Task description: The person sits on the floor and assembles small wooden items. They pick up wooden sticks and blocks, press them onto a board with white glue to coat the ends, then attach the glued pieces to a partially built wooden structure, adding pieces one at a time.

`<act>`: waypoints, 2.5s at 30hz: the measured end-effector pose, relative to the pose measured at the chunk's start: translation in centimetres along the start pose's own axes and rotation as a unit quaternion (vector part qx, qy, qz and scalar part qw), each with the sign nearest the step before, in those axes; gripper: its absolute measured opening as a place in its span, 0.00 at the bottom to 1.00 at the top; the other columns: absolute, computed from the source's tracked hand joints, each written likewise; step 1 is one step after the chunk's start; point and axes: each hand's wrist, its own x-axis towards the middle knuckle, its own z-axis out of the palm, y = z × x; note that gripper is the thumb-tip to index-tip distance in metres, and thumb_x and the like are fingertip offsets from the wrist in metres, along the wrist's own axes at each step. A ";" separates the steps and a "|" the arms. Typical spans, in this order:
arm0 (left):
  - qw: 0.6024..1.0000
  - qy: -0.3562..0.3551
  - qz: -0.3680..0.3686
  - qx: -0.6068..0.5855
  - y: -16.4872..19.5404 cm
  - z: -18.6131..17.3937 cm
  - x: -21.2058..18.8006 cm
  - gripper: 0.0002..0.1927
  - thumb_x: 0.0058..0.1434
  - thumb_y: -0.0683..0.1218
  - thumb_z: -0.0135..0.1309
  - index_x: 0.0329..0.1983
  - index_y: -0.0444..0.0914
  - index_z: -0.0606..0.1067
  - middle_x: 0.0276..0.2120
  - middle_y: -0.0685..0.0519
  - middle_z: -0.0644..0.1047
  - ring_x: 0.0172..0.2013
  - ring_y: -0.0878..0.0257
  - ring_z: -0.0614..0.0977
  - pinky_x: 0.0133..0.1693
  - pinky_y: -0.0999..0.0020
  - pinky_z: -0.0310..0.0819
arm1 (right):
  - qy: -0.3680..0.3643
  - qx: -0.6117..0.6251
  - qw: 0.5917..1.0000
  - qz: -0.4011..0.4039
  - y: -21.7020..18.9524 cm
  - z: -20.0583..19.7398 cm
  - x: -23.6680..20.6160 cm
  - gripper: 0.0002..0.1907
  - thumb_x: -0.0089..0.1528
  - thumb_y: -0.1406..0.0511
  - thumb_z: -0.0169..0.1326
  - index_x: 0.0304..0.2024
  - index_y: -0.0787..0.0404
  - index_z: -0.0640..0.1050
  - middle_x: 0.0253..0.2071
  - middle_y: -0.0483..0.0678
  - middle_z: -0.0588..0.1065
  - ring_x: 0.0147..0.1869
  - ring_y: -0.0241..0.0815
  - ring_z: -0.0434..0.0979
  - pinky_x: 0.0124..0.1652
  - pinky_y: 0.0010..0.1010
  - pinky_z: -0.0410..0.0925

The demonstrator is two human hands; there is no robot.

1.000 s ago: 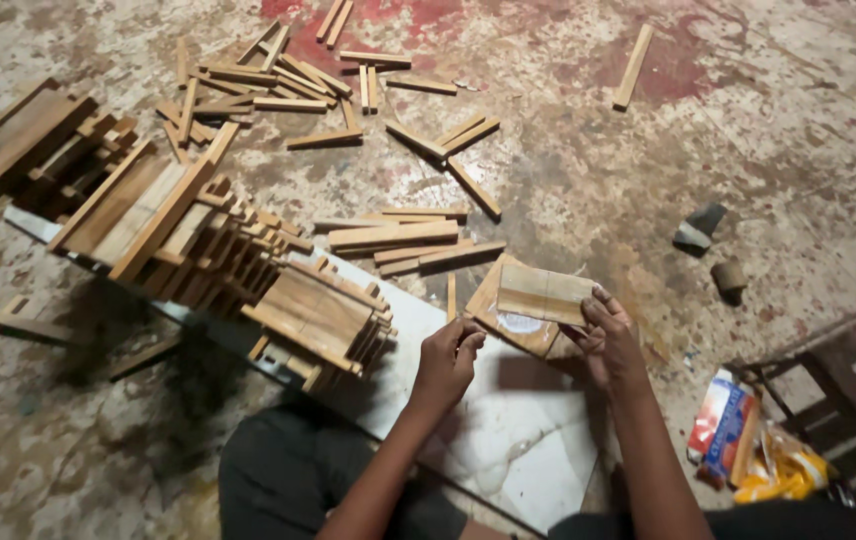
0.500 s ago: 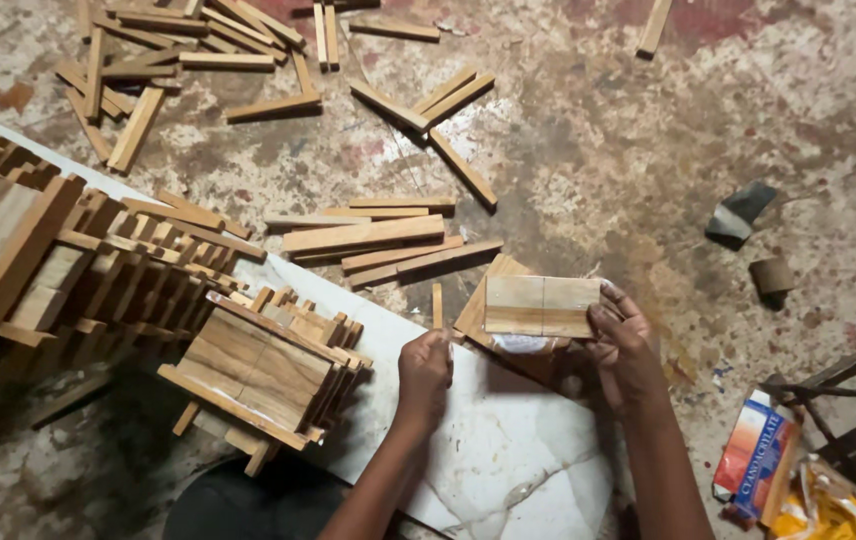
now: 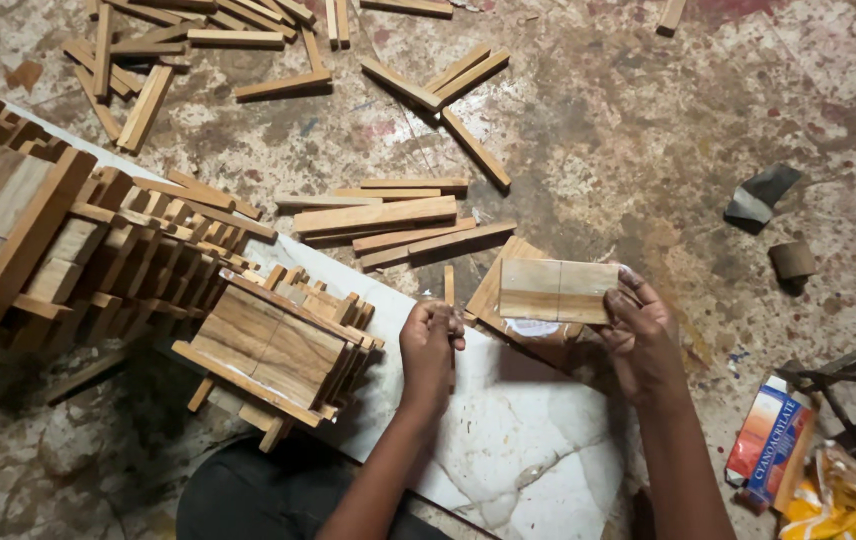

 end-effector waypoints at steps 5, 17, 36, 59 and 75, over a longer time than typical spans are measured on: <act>0.996 -0.024 -0.006 -0.089 0.0 -0.4 0.1 0.14 0.73 0.50 0.44 0.30 0.41 0.66 0.20 0.61 0.64 0.19 0.73 0.62 0.20 0.76 0.54 | 0.005 0.001 1.000 0.008 0.2 0.4 0.0 0.25 0.62 0.68 0.58 0.62 0.62 0.70 0.52 0.48 0.77 0.52 0.39 0.80 0.49 0.33 0.74; 0.994 -0.051 -0.086 -0.052 0.2 -1.1 0.4 0.23 0.70 0.56 0.53 0.23 0.41 0.63 0.15 0.60 0.61 0.15 0.71 0.62 0.19 0.74 0.53 | 0.015 -0.023 1.000 0.014 0.1 1.3 -0.5 0.25 0.62 0.67 0.57 0.62 0.63 0.70 0.52 0.48 0.77 0.53 0.39 0.80 0.50 0.33 0.73; 0.985 -0.144 0.010 0.092 2.6 0.1 0.2 0.13 0.69 0.44 0.53 0.52 0.34 0.78 0.35 0.54 0.81 0.35 0.69 0.81 0.39 0.74 0.77 | 0.024 -0.069 0.996 0.054 0.7 1.6 -0.4 0.25 0.61 0.65 0.56 0.62 0.60 0.70 0.50 0.46 0.77 0.53 0.36 0.79 0.47 0.29 0.73; 0.997 -0.061 -0.001 -0.057 1.8 -0.9 0.4 0.10 0.68 0.45 0.55 0.40 0.32 0.75 0.32 0.52 0.80 0.30 0.71 0.79 0.35 0.76 0.76 | -0.068 -0.840 0.538 -0.023 3.7 3.9 -1.8 0.43 0.58 0.35 0.46 0.73 0.39 0.60 0.78 0.57 0.39 0.81 0.62 0.29 0.66 0.73 0.33; 0.919 -0.042 0.228 0.320 2.7 0.9 -1.8 0.09 0.61 0.40 0.61 0.40 0.33 0.74 0.31 0.49 0.80 0.31 0.66 0.84 0.32 0.69 0.78 | -0.092 -0.650 0.702 -0.276 0.1 6.8 -4.0 0.50 0.58 0.48 0.61 0.76 0.54 0.55 0.79 0.67 0.43 0.82 0.70 0.39 0.73 0.58 0.42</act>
